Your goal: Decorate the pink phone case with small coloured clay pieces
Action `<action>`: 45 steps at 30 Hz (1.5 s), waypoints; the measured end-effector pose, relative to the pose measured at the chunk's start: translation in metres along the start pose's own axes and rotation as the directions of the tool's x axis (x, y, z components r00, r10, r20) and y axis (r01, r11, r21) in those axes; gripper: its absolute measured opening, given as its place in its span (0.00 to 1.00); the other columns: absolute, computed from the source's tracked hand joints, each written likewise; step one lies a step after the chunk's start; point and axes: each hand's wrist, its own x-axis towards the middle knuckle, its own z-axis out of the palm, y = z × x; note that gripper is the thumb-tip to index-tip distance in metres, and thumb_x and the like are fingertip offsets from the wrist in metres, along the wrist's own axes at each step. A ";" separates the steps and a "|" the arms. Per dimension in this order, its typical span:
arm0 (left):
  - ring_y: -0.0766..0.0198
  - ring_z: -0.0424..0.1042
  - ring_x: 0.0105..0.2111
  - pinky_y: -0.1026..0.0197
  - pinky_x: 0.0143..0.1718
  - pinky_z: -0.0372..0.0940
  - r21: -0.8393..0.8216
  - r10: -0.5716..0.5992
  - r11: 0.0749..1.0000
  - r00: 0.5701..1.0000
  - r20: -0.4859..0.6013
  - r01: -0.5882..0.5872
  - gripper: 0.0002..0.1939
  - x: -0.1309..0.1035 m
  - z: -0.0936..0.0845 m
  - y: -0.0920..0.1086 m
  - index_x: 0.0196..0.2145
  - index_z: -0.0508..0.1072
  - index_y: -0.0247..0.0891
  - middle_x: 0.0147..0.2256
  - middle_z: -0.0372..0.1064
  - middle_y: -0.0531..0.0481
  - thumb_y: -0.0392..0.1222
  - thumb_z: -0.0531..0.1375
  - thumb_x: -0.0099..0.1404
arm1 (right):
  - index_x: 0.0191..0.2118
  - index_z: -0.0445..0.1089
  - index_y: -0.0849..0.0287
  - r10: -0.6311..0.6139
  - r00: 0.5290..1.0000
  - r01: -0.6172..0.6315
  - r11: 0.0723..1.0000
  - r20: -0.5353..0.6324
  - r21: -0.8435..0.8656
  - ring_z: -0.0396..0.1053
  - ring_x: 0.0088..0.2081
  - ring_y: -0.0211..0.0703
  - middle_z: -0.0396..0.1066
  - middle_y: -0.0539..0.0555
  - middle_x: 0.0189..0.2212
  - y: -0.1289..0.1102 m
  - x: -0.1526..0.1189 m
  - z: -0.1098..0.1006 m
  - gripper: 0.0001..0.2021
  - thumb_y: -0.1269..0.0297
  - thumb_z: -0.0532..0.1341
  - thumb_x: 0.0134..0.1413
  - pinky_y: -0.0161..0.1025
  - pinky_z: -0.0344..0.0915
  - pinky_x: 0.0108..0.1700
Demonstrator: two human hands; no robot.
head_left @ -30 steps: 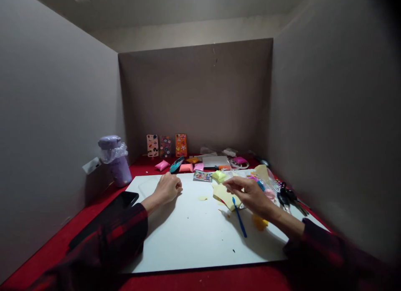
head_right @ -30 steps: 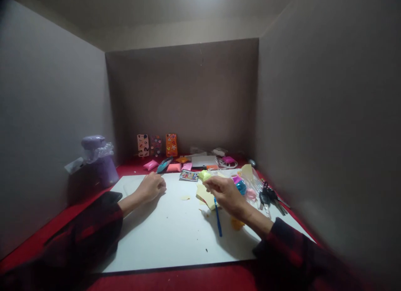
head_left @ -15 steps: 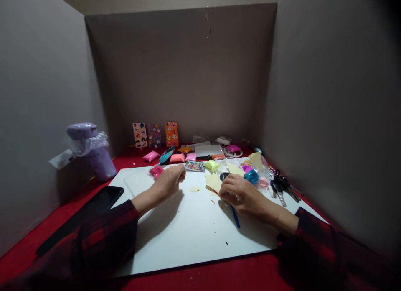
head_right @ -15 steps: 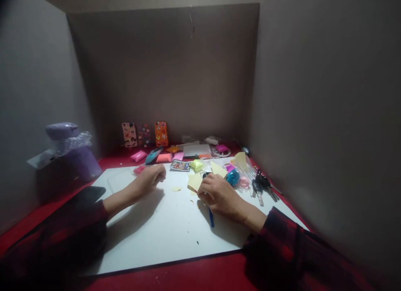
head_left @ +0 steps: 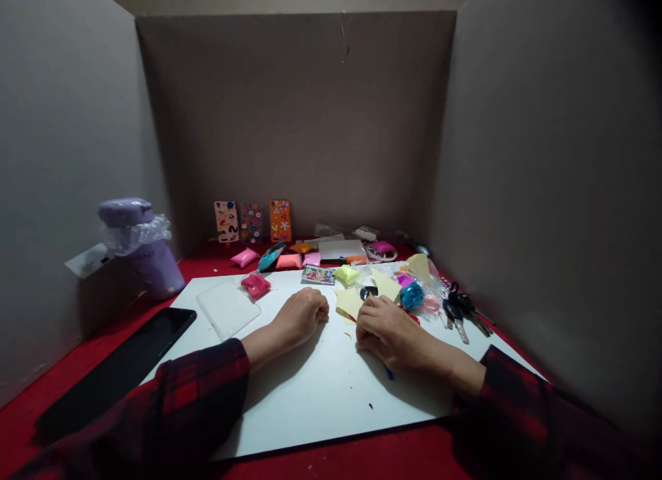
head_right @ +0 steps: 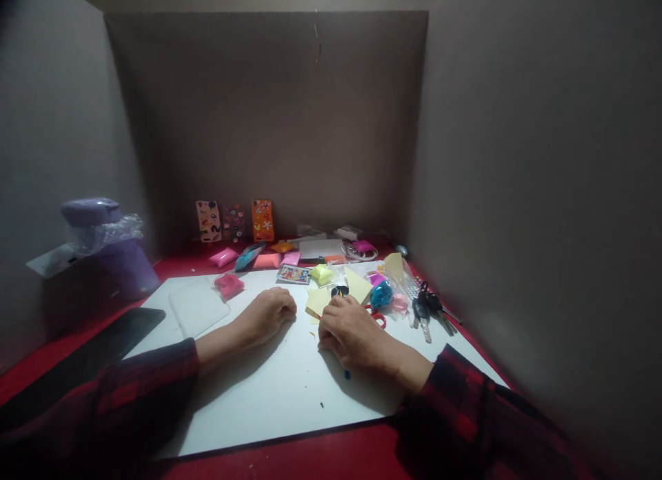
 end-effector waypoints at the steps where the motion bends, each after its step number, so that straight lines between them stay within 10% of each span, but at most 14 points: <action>1: 0.63 0.71 0.37 0.54 0.40 0.68 -0.003 -0.003 1.000 1.000 0.000 0.003 0.10 0.000 0.000 0.000 0.39 0.71 0.34 0.39 0.70 0.48 0.43 0.56 0.66 | 0.28 0.68 0.59 0.000 1.000 0.000 1.000 -0.010 -0.008 0.62 0.35 0.43 0.71 0.51 0.28 0.000 0.000 0.000 0.05 0.76 0.61 0.50 0.40 0.55 0.38; 22: 0.63 0.71 0.36 0.54 0.40 0.67 -0.104 -0.029 0.994 0.998 -0.058 0.023 0.09 0.000 -0.001 -0.001 0.35 0.71 0.33 0.35 0.70 0.50 0.43 0.57 0.66 | 0.28 0.66 0.60 0.044 0.999 -0.045 0.992 -0.012 -0.116 0.59 0.32 0.45 0.68 0.55 0.26 -0.010 0.011 0.017 0.07 0.78 0.55 0.50 0.42 0.51 0.36; 30: 0.65 0.71 0.33 0.58 0.35 0.68 -0.218 -0.035 0.976 0.998 -0.049 0.024 0.08 -0.004 -0.005 0.013 0.36 0.71 0.33 0.34 0.70 0.50 0.42 0.57 0.65 | 0.29 0.62 0.59 0.223 0.963 -0.199 0.967 -0.151 0.157 0.57 0.33 0.45 0.64 0.55 0.28 -0.003 0.006 0.012 0.07 0.76 0.52 0.54 0.42 0.52 0.35; 45: 0.67 0.70 0.29 0.60 0.33 0.67 -0.146 -0.068 0.986 0.995 0.078 0.079 0.10 0.000 -0.017 0.031 0.31 0.71 0.33 0.28 0.69 0.53 0.43 0.58 0.65 | 0.33 0.70 0.61 0.555 0.831 -0.313 0.426 0.028 0.849 0.55 0.18 0.29 0.62 0.45 0.20 -0.004 0.006 0.004 0.10 0.58 0.59 0.52 0.30 0.51 0.20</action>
